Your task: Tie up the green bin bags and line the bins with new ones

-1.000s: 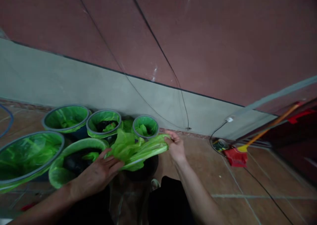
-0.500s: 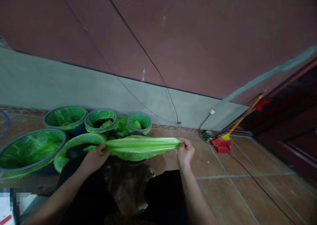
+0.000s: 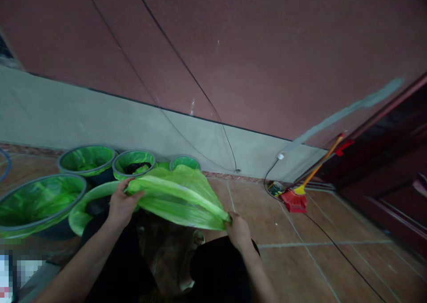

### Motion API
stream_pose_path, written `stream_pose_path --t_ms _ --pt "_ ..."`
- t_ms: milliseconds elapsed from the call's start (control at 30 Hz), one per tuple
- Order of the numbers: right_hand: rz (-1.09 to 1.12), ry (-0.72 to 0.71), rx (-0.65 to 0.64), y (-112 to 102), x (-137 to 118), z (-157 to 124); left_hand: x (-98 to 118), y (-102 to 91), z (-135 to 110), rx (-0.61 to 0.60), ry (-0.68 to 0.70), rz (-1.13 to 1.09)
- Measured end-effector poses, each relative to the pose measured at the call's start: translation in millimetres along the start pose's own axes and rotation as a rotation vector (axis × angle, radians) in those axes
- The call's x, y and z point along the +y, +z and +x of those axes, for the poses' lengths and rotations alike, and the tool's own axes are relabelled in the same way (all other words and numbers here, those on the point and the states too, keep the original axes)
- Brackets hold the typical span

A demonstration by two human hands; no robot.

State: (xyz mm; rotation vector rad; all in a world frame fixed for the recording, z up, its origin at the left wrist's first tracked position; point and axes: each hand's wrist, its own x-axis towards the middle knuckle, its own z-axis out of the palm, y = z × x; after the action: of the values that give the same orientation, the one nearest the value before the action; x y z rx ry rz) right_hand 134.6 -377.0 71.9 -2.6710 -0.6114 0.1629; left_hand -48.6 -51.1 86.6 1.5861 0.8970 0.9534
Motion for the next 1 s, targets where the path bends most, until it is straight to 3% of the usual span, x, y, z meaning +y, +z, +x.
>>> stream_pose_path --t_ms 67,133,267,400,533,700,833,1000 --pt "-0.052 -0.022 -0.102 9 -11 -9 5 -0.8 -5 -0.124 -0.172 -0.25" --pt "0.031 -0.098 -0.083 11 -33 -14 13 -1.6 -12 -0.244 -0.244 -0.301" --pt "0.353 -0.374 0.031 2 -95 -18 29 -0.5 -31 -0.374 -0.132 -0.134" --pt "0.489 -0.572 -0.068 1 -144 -18 38 2.2 -46 -0.464 -0.032 -0.07" --pt "0.504 -0.545 -0.199 15 -160 -16 43 -5.2 -52 -0.565 0.021 -0.111" --pt "0.537 -0.477 0.014 18 -159 -13 52 -22.3 -53 -0.759 0.034 -0.159" --pt "0.508 -0.526 0.086 11 -157 -11 50 -21.8 -50 -0.691 0.116 -0.042" --pt "0.285 -0.564 0.098 3 -148 -14 38 -14.5 -44 -0.355 0.484 0.347"
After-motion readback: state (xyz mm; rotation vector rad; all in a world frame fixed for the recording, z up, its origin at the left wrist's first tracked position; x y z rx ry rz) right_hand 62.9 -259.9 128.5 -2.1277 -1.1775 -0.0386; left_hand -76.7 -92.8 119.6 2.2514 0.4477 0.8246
